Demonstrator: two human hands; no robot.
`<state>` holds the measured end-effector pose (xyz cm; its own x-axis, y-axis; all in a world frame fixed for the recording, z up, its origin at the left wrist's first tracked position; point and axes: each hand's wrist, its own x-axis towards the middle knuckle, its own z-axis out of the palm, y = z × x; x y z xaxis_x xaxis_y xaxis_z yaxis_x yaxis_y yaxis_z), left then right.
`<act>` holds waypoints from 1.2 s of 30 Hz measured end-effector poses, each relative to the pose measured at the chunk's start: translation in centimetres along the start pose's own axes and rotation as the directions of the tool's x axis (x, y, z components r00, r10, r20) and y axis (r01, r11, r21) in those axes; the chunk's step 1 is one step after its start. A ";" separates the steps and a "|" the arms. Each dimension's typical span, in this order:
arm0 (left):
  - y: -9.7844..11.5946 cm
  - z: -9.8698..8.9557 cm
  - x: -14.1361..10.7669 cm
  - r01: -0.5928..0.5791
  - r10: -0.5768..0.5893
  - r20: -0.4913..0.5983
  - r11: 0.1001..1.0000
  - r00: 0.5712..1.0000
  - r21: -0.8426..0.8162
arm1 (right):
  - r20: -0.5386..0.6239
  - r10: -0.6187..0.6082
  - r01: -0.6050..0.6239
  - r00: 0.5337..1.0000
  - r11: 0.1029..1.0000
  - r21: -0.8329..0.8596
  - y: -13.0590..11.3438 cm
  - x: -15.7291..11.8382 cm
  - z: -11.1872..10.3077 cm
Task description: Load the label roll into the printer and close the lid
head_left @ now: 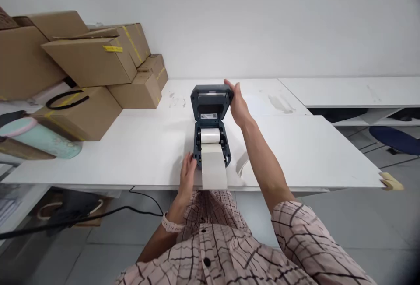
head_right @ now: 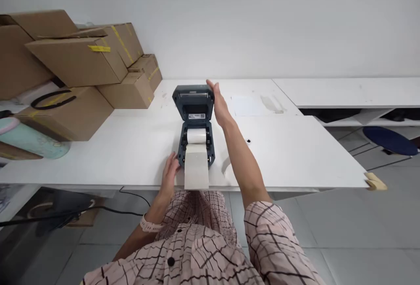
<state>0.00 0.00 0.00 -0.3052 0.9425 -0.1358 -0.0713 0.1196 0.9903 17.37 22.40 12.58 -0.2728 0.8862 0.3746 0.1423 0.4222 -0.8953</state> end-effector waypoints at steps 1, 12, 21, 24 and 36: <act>0.3 -0.3 0.2 -0.016 0.015 -0.030 1.000 0.999 -0.010 | -0.003 -0.011 0.011 1.000 1.000 -0.015 -0.2 -2.5 0.2; 2.5 1.9 2.8 0.045 -0.044 0.090 0.999 0.995 -0.008 | -0.100 0.515 -0.450 0.851 0.816 0.363 3.4 -17.3 4.7; 0.1 2.4 2.4 0.000 0.000 0.008 0.995 1.000 -0.102 | 0.015 0.570 -0.514 0.821 0.729 0.452 4.2 -17.9 4.6; -0.7 3.1 2.6 -0.068 0.064 -0.074 0.997 0.995 -0.045 | -0.040 0.562 -0.499 0.826 0.762 0.413 4.2 -18.0 4.9; -2.0 -0.1 -3.4 0.073 -0.072 -0.017 0.945 0.997 0.319 | -0.094 0.535 -0.428 0.840 0.759 0.490 4.5 -18.1 5.4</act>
<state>1.07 -3.44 -1.56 -0.3150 0.9262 -0.2070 0.2129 0.2815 0.9356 17.82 7.22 0.46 -0.0633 0.9879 -0.1415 -0.2414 -0.1527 -0.9583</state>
